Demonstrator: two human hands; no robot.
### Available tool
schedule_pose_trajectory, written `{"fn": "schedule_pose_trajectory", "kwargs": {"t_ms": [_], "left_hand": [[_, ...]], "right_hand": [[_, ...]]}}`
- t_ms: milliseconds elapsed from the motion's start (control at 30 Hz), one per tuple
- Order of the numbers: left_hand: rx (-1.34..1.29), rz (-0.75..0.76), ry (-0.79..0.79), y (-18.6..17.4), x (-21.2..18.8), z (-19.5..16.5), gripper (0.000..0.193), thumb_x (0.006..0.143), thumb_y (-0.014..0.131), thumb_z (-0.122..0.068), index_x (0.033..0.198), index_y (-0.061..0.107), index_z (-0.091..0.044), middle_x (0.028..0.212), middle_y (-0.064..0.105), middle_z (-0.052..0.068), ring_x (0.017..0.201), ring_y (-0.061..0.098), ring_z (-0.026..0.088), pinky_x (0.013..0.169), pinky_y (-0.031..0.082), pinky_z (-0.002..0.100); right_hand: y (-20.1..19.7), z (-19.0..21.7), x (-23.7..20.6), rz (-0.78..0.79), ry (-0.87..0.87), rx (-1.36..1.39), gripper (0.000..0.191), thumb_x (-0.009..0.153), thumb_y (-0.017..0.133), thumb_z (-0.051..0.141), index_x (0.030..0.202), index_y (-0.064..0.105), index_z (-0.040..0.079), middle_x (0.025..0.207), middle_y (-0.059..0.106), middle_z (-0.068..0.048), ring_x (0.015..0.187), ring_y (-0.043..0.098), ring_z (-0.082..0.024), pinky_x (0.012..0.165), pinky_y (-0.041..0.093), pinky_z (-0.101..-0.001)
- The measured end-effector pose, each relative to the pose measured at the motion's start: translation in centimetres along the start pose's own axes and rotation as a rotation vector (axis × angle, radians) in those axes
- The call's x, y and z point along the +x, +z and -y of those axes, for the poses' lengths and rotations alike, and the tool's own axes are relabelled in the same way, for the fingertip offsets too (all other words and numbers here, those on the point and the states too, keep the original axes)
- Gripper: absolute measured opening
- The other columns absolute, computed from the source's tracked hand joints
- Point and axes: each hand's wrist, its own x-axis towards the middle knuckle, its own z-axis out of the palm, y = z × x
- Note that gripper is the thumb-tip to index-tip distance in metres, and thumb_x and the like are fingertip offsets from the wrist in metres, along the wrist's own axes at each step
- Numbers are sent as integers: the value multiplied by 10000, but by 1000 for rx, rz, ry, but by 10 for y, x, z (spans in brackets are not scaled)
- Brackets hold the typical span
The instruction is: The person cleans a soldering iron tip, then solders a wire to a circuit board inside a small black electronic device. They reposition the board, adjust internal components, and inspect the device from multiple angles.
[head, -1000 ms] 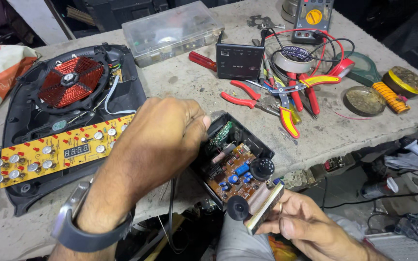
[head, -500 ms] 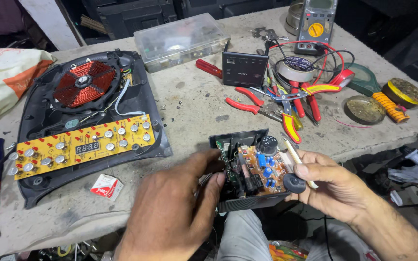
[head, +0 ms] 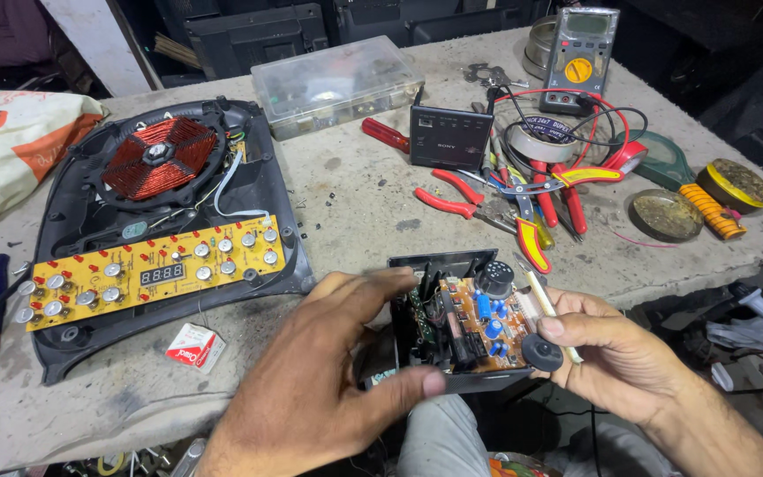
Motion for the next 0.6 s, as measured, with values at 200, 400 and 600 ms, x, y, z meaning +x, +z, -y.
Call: {"fn": "schedule_pose_trajectory", "kwargs": {"t_ms": [200,400,600], "left_hand": [[-7,-145,206,4,0,9,533,885,760,-340,1263,648,19,1396,590,173,1332,542,339,1063,424,424],[33,-163,209,9,21,21,224,914,729,-218,1053,738,-42,1273,695,114,1243,618,302,1026,494,393],[245,76,390,-7,59,22,204,730,810,-209,861,739,-71,1114,684,82,1082,628,327,876,506,444]], "right_hand": [[16,2,9,-13,42,80,575,788,661,89,1296,514,-136,1265,673,-315,1143,695,-392,942,539,-477],[42,0,12,56,12,112,645,831,655,89,1395,460,-157,1320,620,-332,1200,632,-392,1033,464,-498],[34,-2,13,29,-9,110,633,854,653,82,1423,455,-111,1292,636,-286,1140,648,-353,982,486,-516]]}}
